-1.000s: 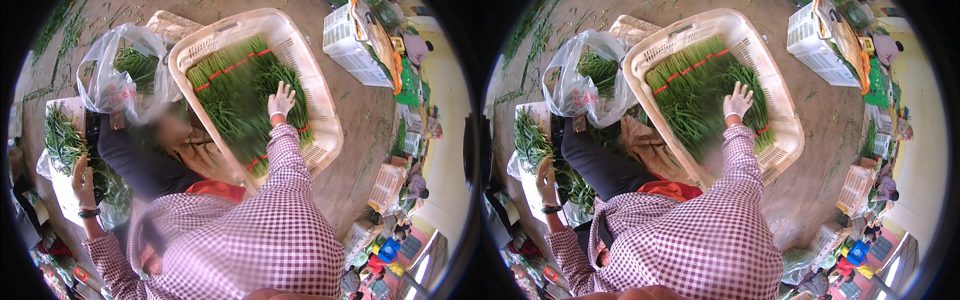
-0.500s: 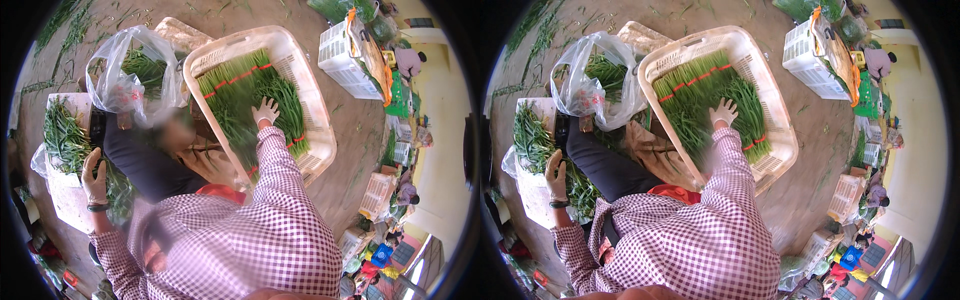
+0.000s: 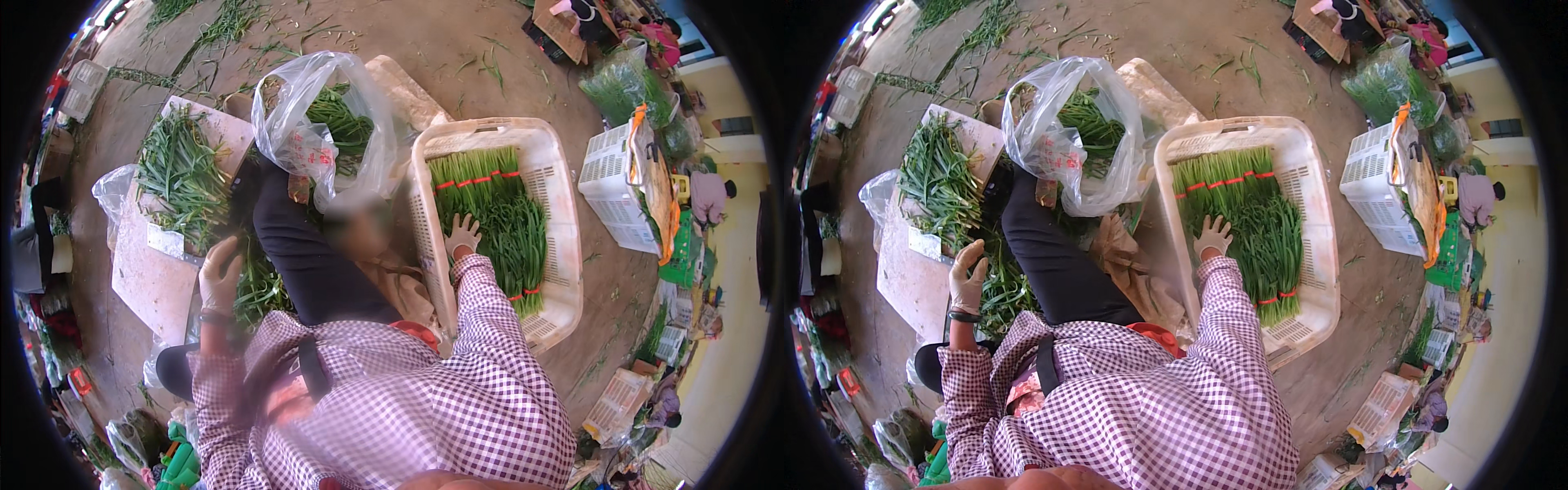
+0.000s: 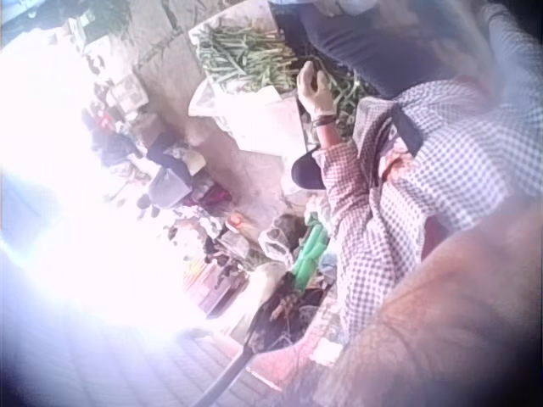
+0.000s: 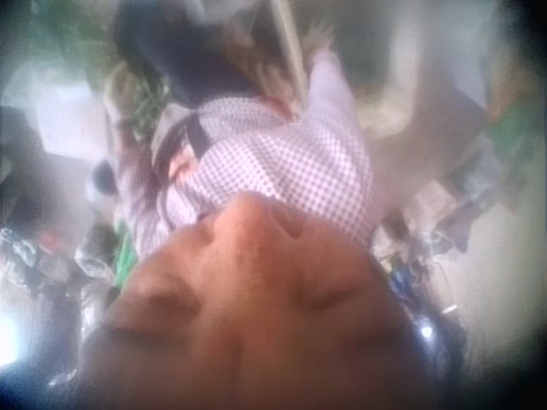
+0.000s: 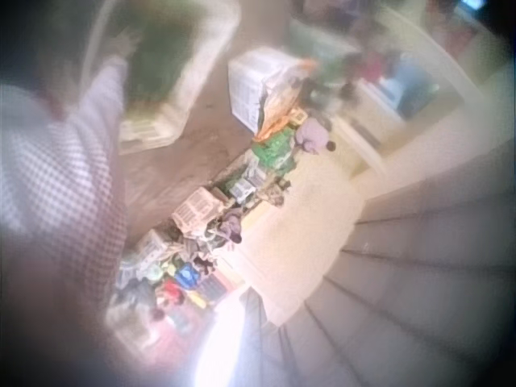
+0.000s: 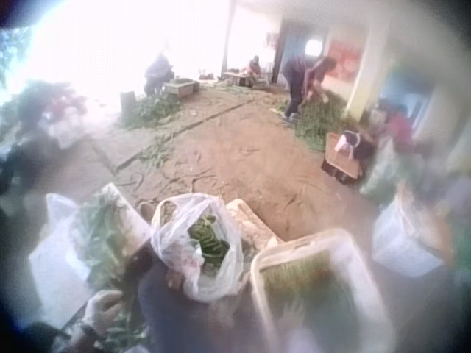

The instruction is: The person bundles chives by hand, secures them with a rubber band, and trims the root ends using a knife on a wooden board before placing the finished bundle into a crate.

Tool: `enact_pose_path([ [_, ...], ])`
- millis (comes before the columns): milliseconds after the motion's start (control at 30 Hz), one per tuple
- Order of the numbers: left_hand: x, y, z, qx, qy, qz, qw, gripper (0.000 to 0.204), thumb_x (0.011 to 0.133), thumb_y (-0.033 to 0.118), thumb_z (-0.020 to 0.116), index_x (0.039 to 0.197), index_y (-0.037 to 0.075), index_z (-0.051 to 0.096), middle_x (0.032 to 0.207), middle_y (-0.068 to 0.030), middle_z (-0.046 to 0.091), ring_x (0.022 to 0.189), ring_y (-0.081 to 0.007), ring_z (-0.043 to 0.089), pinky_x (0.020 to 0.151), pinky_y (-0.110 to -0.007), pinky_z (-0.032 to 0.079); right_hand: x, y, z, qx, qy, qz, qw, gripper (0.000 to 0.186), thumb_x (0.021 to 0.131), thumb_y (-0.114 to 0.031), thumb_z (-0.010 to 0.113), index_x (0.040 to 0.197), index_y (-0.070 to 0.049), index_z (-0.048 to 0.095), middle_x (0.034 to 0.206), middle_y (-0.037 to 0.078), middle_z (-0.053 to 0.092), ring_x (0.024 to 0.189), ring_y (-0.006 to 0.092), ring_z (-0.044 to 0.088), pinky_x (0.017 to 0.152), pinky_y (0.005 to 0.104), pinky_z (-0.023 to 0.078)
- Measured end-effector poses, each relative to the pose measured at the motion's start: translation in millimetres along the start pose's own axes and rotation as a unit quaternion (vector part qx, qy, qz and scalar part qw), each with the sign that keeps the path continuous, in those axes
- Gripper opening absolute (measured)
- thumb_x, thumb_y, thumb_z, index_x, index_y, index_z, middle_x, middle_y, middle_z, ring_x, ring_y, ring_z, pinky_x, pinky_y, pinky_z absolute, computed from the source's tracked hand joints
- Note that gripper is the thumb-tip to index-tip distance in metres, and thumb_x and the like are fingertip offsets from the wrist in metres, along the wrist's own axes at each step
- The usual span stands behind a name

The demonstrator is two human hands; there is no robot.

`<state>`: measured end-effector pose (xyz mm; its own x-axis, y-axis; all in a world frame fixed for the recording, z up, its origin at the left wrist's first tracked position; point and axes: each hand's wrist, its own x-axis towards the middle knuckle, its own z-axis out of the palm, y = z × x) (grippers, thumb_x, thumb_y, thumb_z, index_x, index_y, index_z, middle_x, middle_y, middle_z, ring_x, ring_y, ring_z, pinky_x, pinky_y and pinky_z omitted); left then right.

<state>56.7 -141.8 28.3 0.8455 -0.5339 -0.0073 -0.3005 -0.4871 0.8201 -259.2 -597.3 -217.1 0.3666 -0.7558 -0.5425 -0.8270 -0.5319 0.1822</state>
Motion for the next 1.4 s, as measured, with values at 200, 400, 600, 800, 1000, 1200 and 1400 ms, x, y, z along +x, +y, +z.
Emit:
enact_pose_path([
  [200,-20.1,-34.8,-5.6,-0.082,0.033,-0.069,0.994,0.03,0.092,0.0,0.057,0.122,-0.002,0.063,0.122,-0.0114,0.065,0.113,-0.0194,0.061,0.1,-0.031,0.046,-22.5,18.3,-68.9,0.273,0.379,-0.058,0.882,0.027,0.085,-0.024,0.065,0.106,-0.009,0.07,0.113,0.015,0.067,0.108,0.0329,0.061,0.097,0.0431,0.046],
  [400,-37.1,-36.3,-16.1,-0.156,0.023,-0.126,0.979,0.037,0.095,0.011,0.052,0.13,0.004,0.06,0.089,-0.008,0.072,0.082,-0.014,0.065,0.08,-0.028,0.053,-125.8,-46.8,-163.0,0.399,0.421,-0.26,0.772,0.012,0.088,-0.019,0.065,0.084,-0.008,0.066,0.084,0.012,0.065,0.083,0.032,0.061,0.076,0.0435,0.049],
  [600,-48.0,-43.6,-14.3,-0.044,0.07,-0.033,0.996,0.04,0.091,-0.002,0.051,0.128,0.009,0.061,0.109,-0.0119,0.068,0.097,-0.02,0.067,0.088,-0.032,0.052,-147.4,-113.3,-144.7,0.451,0.262,-0.408,0.749,0.012,0.089,-0.017,0.067,0.089,-0.005,0.066,0.087,0.012,0.066,0.081,0.0302,0.064,0.074,0.0392,0.051],
  [800,-78.6,-29.7,-32.9,-0.021,0.091,-0.021,0.995,0.04,0.087,0.0,0.056,0.126,0.007,0.061,0.114,-0.0089,0.065,0.099,-0.0196,0.065,0.091,-0.03,0.05,-166.0,-125.7,-135.5,0.467,0.167,-0.411,0.765,0.016,0.088,-0.011,0.067,0.103,-0.005,0.068,0.099,0.011,0.068,0.088,0.0244,0.066,0.081,0.0359,0.053],
  [1000,-61.5,-11.3,-27.5,-0.037,0.08,-0.019,0.996,0.038,0.087,-0.002,0.056,0.123,0.004,0.061,0.118,-0.0099,0.064,0.105,-0.0208,0.063,0.095,-0.031,0.049,-125.5,-129.6,-111.5,0.481,0.173,-0.384,0.769,0.019,0.088,-0.012,0.066,0.105,-0.004,0.068,0.102,0.014,0.068,0.094,0.0266,0.067,0.085,0.0361,0.053],
  [1200,8.0,3.1,-8.8,0.018,0.075,0.075,0.994,0.033,0.088,-0.001,0.055,0.12,0.002,0.063,0.115,-0.0115,0.065,0.107,-0.0215,0.063,0.096,-0.031,0.048,-94.4,-175.2,-129.3,0.516,0.175,-0.341,0.766,0.021,0.087,-0.015,0.065,0.106,-0.006,0.069,0.106,0.016,0.069,0.1,0.0305,0.066,0.089,0.0373,0.051],
  [1400,129.6,10.5,39.4,-0.12,0.022,-0.059,0.991,0.046,0.092,0.02,0.063,0.132,-0.003,0.055,0.114,-0.016,0.068,0.103,-0.0196,0.065,0.09,-0.03,0.05,-21.7,-278.1,-128.7,0.457,0.252,-0.298,0.8,0.061,0.075,-0.037,0.079,0.121,-0.002,0.061,0.129,0.023,0.059,0.124,0.0367,0.052,0.106,0.0422,0.04],
])
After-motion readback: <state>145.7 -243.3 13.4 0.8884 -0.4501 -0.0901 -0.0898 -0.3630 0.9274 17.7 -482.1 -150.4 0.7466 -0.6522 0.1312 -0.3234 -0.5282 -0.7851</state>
